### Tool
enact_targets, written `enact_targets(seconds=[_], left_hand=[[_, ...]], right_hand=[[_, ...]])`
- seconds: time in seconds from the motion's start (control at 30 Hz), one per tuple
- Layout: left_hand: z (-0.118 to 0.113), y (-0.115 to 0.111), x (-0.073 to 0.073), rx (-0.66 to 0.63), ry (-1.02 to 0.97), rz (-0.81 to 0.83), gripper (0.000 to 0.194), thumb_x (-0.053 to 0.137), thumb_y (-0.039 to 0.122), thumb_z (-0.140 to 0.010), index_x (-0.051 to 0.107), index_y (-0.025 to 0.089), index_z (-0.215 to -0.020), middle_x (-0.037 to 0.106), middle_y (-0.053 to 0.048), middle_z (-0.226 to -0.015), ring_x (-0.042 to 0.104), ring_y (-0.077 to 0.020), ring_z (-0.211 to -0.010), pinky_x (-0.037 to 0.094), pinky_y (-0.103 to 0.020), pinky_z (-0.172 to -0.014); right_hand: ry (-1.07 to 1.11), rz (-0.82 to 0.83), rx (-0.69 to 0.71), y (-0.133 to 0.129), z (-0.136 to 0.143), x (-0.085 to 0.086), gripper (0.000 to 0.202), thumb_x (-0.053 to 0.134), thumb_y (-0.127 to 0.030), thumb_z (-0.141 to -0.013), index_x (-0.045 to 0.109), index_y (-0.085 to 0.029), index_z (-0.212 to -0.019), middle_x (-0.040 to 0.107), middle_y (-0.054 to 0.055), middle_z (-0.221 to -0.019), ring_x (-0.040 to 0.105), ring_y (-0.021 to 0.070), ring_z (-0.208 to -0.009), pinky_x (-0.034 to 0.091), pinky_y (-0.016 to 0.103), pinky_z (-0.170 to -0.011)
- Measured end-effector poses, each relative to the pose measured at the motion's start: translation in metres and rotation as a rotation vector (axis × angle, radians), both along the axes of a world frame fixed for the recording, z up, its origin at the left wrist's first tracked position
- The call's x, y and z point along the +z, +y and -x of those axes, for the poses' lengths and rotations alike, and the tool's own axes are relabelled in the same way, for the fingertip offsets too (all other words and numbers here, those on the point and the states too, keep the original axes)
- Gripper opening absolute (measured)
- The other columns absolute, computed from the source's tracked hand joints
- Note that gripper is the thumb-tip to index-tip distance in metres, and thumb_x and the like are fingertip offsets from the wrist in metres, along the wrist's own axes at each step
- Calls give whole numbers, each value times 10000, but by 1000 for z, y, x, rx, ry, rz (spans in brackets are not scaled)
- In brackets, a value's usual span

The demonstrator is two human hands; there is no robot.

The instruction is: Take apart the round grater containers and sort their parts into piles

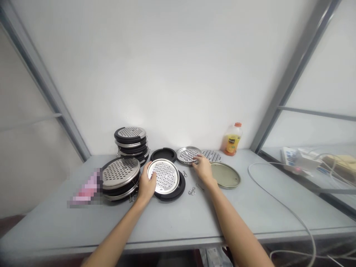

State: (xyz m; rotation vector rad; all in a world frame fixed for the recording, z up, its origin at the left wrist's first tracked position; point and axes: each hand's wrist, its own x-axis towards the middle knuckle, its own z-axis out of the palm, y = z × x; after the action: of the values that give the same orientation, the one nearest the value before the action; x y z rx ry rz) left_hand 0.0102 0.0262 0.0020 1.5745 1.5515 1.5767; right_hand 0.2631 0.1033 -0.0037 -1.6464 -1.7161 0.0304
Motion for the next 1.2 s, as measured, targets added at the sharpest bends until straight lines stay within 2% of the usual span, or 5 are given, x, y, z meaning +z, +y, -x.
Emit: enact_targets(seconds=[0.23, 0.47, 0.77, 1.0, 1.2], left_hand=[[0, -1, 2, 7, 13, 23, 462, 461, 109, -841, 475, 147, -1302, 557, -137, -1334, 497, -258, -1277, 365, -435, -1105], [0, -2, 2, 11, 11, 37, 477, 462, 92, -827, 482, 164, -1297, 563, -119, -1329, 498, -244, -1278, 368, -404, -1106], [1, 0, -1, 0, -10, 8, 480, 487, 100, -817, 491, 182, -1290, 572, -110, -1322, 505, -248, -1273, 378, -421, -1098], [0, -1, -1, 5, 3, 11, 480, 477, 96, -823, 483, 171, -1297, 569, -123, -1329, 505, -255, -1273, 375, -436, -1098], [0, -2, 2, 4, 21, 1, 488, 490, 97, -816, 487, 168, -1299, 571, -124, -1325, 501, -259, -1275, 373, -432, -1099]], right_hand=[[-26, -40, 7, -4, 1, 2, 109, 607, -210, -774, 714, -206, -797, 719, 52, -978, 646, 229, -907, 453, 310, -791], [0, -122, 36, -1, 0, -2, 108, 589, -194, -770, 695, -186, -749, 693, 60, -902, 626, 207, -832, 436, 297, -776], [-44, -181, -1, -2, 0, -1, 153, 553, -222, -796, 697, -179, -769, 676, 77, -901, 587, 236, -898, 423, 323, -824], [51, 6, -87, -8, 7, 6, 157, 579, -295, -787, 709, -208, -774, 685, 64, -975, 621, 221, -855, 431, 303, -726], [-28, 113, -42, -9, 8, 5, 182, 598, -327, -776, 718, -196, -813, 700, 89, -900, 635, 242, -856, 443, 316, -725]])
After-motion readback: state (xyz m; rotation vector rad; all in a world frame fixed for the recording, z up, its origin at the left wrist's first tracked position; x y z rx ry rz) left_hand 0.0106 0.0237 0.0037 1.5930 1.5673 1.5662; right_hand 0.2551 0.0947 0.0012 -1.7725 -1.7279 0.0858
